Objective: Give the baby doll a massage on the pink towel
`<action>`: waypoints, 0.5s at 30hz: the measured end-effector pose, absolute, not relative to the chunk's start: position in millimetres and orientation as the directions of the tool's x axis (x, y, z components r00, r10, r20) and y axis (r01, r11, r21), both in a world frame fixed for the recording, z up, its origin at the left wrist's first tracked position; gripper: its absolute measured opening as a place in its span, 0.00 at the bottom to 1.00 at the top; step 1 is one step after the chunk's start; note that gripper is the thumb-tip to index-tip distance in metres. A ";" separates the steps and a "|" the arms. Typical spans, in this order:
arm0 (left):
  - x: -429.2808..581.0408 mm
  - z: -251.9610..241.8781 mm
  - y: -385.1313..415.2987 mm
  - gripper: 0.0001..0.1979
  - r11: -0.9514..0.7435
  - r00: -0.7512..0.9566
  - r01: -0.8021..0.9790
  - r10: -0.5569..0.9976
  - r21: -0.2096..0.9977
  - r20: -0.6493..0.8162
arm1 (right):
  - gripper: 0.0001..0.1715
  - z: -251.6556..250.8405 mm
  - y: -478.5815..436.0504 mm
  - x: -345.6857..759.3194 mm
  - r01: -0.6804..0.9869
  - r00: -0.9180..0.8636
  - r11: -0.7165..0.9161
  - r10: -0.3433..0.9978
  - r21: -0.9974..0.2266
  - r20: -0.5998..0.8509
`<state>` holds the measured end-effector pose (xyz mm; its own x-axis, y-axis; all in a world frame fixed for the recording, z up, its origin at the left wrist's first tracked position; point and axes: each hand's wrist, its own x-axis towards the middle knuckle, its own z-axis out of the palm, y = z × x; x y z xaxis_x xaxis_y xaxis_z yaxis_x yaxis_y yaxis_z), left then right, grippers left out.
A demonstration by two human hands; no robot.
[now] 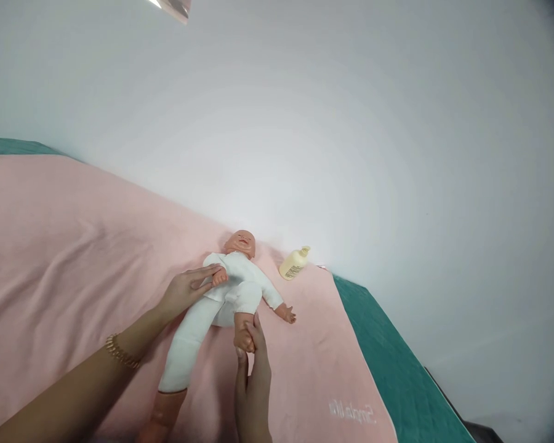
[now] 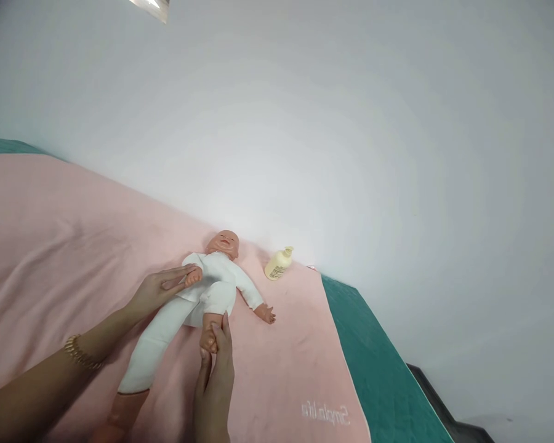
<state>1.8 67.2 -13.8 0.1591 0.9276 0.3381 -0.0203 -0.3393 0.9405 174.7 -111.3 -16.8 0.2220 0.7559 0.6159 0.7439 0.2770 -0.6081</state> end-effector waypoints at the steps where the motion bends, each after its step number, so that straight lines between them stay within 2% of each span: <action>1: 2.2 -12.3 65.8 0.25 -0.315 0.152 -0.045 0.936 0.948 0.318 | 0.23 -15.8 -112.8 174.8 0.747 0.220 0.280 0.752 -0.603 0.621; 4: 2.5 -5.7 61.2 0.27 -0.211 0.128 -0.124 0.966 0.970 0.227 | 0.22 -11.1 -119.6 175.8 0.749 0.205 0.292 0.752 -0.595 0.626; 7: 0.2 -0.8 62.7 0.24 -0.120 0.068 -0.236 0.988 0.964 0.140 | 0.22 -9.8 -128.2 176.5 0.740 0.189 0.318 0.747 -0.593 0.637; 12: -9.2 -7.8 81.8 0.14 -0.077 -0.195 -0.508 0.980 0.858 -0.028 | 0.23 -20.6 -144.0 177.5 0.688 0.237 0.295 0.772 -0.663 0.589; 15: -17.6 -17.5 93.0 0.09 -0.059 -0.244 -0.609 0.963 0.791 -0.115 | 0.23 -30.4 -156.0 182.0 0.696 0.239 0.279 0.778 -0.661 0.580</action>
